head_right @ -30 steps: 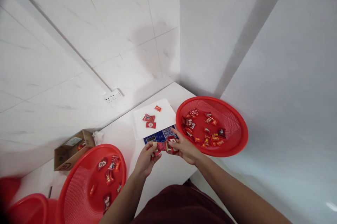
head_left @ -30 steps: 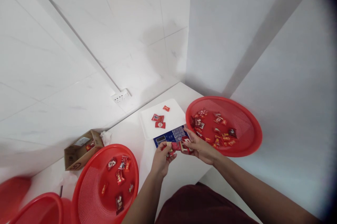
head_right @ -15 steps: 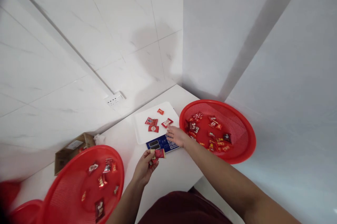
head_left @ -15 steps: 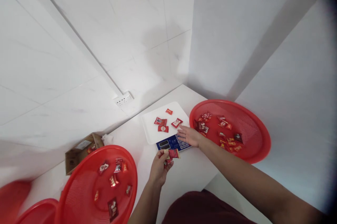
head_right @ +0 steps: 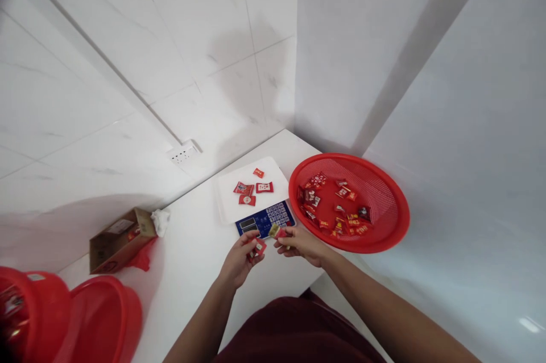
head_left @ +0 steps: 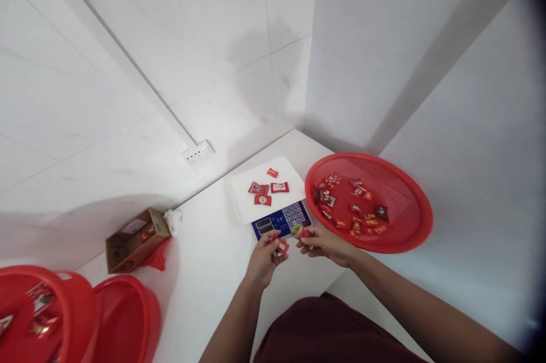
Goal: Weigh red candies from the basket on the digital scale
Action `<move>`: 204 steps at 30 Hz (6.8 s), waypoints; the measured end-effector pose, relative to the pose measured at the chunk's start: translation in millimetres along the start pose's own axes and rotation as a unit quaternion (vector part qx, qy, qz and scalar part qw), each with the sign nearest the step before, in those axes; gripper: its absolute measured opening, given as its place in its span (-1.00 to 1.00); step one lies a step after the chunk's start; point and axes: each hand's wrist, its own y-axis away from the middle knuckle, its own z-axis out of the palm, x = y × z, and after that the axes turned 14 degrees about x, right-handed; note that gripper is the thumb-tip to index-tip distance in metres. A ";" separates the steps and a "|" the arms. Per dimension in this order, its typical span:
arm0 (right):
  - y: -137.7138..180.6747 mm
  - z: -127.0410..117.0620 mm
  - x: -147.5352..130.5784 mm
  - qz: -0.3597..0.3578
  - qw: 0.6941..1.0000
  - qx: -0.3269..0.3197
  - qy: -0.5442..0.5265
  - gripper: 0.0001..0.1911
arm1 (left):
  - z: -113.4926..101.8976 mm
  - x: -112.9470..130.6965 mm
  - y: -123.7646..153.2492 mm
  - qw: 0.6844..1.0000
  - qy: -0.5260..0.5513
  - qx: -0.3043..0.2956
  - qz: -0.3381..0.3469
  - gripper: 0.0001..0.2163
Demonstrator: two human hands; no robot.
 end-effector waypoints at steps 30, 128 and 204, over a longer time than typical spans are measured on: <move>15.2 13.2 28.7 -0.079 0.995 0.014 0.057 -0.66 | -1.4 -39.6 28.1 0.980 -0.177 -0.060 0.069 -0.69; 8.2 -30.4 6.8 -0.087 0.993 0.064 0.055 -0.60 | -26.3 -69.9 33.8 0.994 -0.078 0.069 -0.042 -0.66; -9.9 -19.5 62.2 -0.143 0.921 0.060 0.358 -0.60 | -58.0 104.6 -70.4 0.702 -0.527 0.296 0.376 -0.69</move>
